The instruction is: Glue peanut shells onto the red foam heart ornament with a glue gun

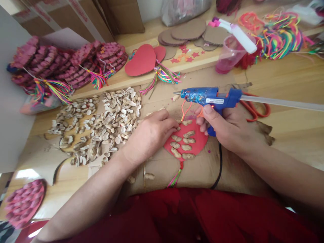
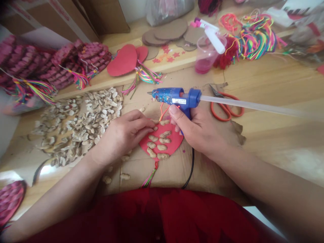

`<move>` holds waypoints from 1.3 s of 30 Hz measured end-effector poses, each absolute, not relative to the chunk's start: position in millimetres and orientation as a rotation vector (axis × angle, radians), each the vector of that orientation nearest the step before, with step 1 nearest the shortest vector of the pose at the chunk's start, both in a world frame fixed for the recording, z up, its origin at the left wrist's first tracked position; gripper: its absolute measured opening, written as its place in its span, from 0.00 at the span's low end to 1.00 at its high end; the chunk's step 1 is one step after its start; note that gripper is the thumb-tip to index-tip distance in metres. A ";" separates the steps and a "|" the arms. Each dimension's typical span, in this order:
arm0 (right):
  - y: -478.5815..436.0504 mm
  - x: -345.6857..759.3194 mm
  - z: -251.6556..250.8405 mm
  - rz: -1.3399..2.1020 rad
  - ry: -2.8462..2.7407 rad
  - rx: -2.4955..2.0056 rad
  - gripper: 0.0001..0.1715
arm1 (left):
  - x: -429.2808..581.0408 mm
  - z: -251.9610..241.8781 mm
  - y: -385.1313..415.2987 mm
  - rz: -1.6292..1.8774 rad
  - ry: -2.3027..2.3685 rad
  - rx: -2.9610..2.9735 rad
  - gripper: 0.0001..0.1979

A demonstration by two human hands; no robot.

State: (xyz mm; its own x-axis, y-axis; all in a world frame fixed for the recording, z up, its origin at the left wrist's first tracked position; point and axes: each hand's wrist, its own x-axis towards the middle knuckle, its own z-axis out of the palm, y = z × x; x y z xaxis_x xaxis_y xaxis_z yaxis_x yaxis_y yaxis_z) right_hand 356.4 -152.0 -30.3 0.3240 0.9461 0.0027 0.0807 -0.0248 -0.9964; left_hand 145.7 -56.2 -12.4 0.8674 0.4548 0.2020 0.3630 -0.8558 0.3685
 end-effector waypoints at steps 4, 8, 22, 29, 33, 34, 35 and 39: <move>-151.5 356.1 -30.1 0.930 -1.016 -1.421 0.29 | 145.4 -13.2 -56.4 0.416 0.612 2.716 0.08; -151.6 356.4 -32.1 0.930 -1.016 -1.420 0.27 | 145.3 -13.8 -56.4 0.412 0.619 2.712 0.08; -154.7 357.1 -34.0 0.936 -1.041 -1.446 0.25 | 145.9 -15.4 -55.7 0.436 0.609 2.748 0.09; -153.7 358.0 -36.5 0.930 -1.036 -1.442 0.26 | 142.1 -13.6 -55.2 0.454 0.623 2.668 0.07; -154.3 359.5 -36.9 0.932 -1.044 -1.458 0.27 | 137.6 -8.9 -51.1 0.499 0.635 2.533 0.06; -154.6 359.8 -36.9 0.933 -1.051 -1.465 0.27 | 136.9 -7.8 -50.2 0.500 0.635 2.515 0.06; -154.9 360.0 -36.8 0.933 -1.056 -1.471 0.27 | 136.4 -7.0 -49.6 0.499 0.633 2.510 0.06; -155.4 360.5 -36.8 0.938 -1.054 -1.469 0.27 | 136.6 -7.0 -50.5 0.483 0.622 2.554 0.06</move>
State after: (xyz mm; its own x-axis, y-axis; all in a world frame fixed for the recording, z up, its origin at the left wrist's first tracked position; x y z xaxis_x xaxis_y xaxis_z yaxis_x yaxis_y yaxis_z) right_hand 360.5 -155.4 -36.8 0.3047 0.9523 -0.0189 0.1292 -0.0610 -0.9897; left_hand 136.6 -50.5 -7.0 0.8357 0.5023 0.2219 0.3387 -0.7895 0.5118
